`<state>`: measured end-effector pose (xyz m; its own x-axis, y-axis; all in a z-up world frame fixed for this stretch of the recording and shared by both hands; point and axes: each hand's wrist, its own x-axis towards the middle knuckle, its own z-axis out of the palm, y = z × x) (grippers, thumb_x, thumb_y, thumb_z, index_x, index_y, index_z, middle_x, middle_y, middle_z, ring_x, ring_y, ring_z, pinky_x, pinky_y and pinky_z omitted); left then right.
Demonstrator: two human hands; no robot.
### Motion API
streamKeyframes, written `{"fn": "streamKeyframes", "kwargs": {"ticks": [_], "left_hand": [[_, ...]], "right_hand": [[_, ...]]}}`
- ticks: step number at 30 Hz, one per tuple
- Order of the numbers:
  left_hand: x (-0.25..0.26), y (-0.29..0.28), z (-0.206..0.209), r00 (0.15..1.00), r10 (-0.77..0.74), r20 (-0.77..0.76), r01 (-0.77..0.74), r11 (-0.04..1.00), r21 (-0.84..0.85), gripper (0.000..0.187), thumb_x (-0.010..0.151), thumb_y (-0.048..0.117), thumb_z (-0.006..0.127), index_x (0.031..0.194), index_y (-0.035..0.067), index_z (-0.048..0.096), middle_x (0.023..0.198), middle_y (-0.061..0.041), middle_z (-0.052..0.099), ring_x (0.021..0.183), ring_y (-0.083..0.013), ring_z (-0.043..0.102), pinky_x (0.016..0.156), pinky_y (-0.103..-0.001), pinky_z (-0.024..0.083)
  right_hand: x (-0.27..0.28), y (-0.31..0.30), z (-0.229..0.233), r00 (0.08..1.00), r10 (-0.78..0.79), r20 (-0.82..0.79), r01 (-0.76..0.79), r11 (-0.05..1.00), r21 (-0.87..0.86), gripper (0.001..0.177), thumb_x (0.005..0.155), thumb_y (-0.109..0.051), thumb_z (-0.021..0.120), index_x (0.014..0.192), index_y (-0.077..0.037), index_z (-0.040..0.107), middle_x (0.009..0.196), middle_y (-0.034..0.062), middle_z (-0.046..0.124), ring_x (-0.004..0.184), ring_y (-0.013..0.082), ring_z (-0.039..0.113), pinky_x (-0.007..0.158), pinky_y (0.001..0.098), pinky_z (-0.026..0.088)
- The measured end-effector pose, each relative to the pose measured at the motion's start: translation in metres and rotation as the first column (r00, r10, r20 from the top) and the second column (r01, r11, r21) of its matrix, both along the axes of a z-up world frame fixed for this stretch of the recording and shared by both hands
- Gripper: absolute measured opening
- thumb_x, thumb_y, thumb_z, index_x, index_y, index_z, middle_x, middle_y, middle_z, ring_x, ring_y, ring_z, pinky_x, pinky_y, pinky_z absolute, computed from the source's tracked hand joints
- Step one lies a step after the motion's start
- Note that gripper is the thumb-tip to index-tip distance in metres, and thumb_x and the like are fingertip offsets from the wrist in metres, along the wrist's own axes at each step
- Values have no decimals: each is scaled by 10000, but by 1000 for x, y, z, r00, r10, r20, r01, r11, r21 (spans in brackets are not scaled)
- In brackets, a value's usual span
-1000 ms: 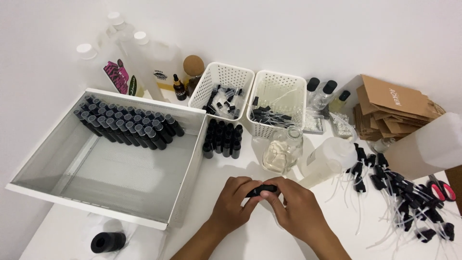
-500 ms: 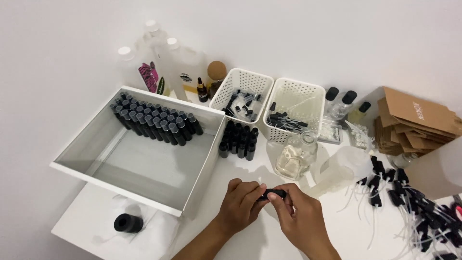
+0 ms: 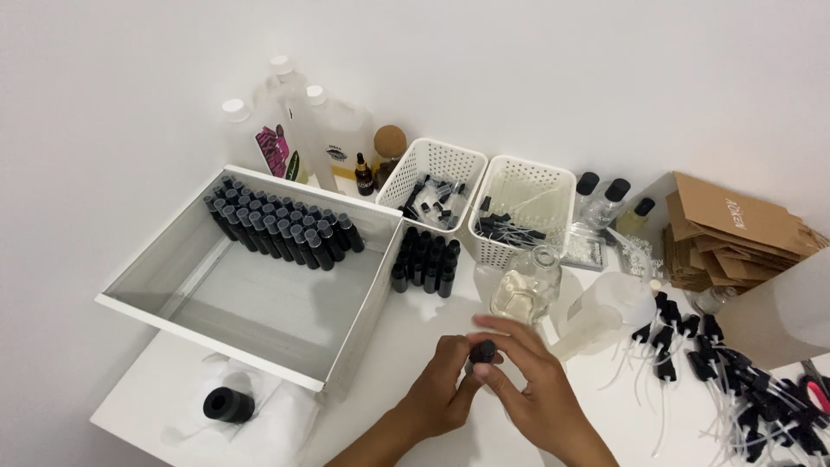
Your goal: The person opens a small black bottle, uses a pipette to transfer clear liquid from a glass jar into a small beaker, and then pours the liquid from the beaker into the bottle. The person closes the bottle and places it into a white wire basket alongside other filled bottles.
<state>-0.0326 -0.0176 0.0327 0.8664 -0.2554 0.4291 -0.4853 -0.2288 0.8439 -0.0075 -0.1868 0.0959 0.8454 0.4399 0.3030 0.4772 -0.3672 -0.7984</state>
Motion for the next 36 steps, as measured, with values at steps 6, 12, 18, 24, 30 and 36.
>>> {"fn": "streamKeyframes", "kwargs": {"ticks": [6, 12, 18, 24, 30, 36], "left_hand": [[3, -6, -14, 907, 324, 270, -333, 943, -13, 330, 873, -22, 491, 1157, 90, 617, 1071, -11, 705, 986, -184, 673, 954, -366, 337], [-5, -8, 20, 737, 498, 458, -547, 837, -30, 236, 875, -34, 520, 987, 117, 664, 971, 46, 738, 906, -98, 726, 775, -322, 238], [-2, -8, 9, 775, 418, 475, -442, 895, -66, 166, 1028, 154, 504, 987, 38, 615, 835, -41, 650, 712, -177, 603, 842, -337, 404], [4, 7, 23, 927, 155, 342, -295, 863, 410, 486, 956, 274, 729, 1358, 52, 569, 1470, -122, 555, 1210, -345, 571, 970, -489, 445], [9, 48, 102, 791, 98, 604, -463, 742, 485, 185, 968, 99, 612, 1143, 52, 649, 1172, -136, 705, 1045, -331, 646, 884, -453, 477], [131, 89, 110, 787, 26, 616, -575, 393, 718, 237, 788, 48, 586, 1002, 139, 633, 904, -61, 670, 791, -313, 649, 642, -469, 496]], "right_hand": [[-9, 16, -4, 965, -76, 251, 53, 994, 100, 237, 899, -148, 722, 1126, -113, 779, 1219, 13, 789, 1234, 215, 702, 1073, 366, 528], [-17, 23, -9, 935, -160, 317, 120, 983, 141, 231, 862, -97, 752, 1091, -85, 787, 1182, 13, 793, 1236, 241, 694, 1056, 363, 565], [-9, 15, -2, 941, -49, 335, 18, 995, 96, 293, 873, -174, 768, 1152, -87, 764, 1202, 31, 789, 1236, 255, 702, 1071, 388, 554], [1, -10, 18, 967, -197, 164, 195, 980, 29, 321, 864, -224, 764, 1170, -126, 777, 1170, 29, 792, 1108, 177, 754, 995, 316, 557], [5, -15, 12, 964, -264, -21, 264, 960, 88, 271, 841, -241, 781, 1084, -123, 806, 1083, -18, 834, 876, 97, 749, 802, 256, 657], [5, -20, 17, 982, -185, 40, 181, 979, 96, 277, 858, -225, 778, 1119, -133, 780, 1085, -2, 816, 826, 127, 744, 791, 248, 643]]}}
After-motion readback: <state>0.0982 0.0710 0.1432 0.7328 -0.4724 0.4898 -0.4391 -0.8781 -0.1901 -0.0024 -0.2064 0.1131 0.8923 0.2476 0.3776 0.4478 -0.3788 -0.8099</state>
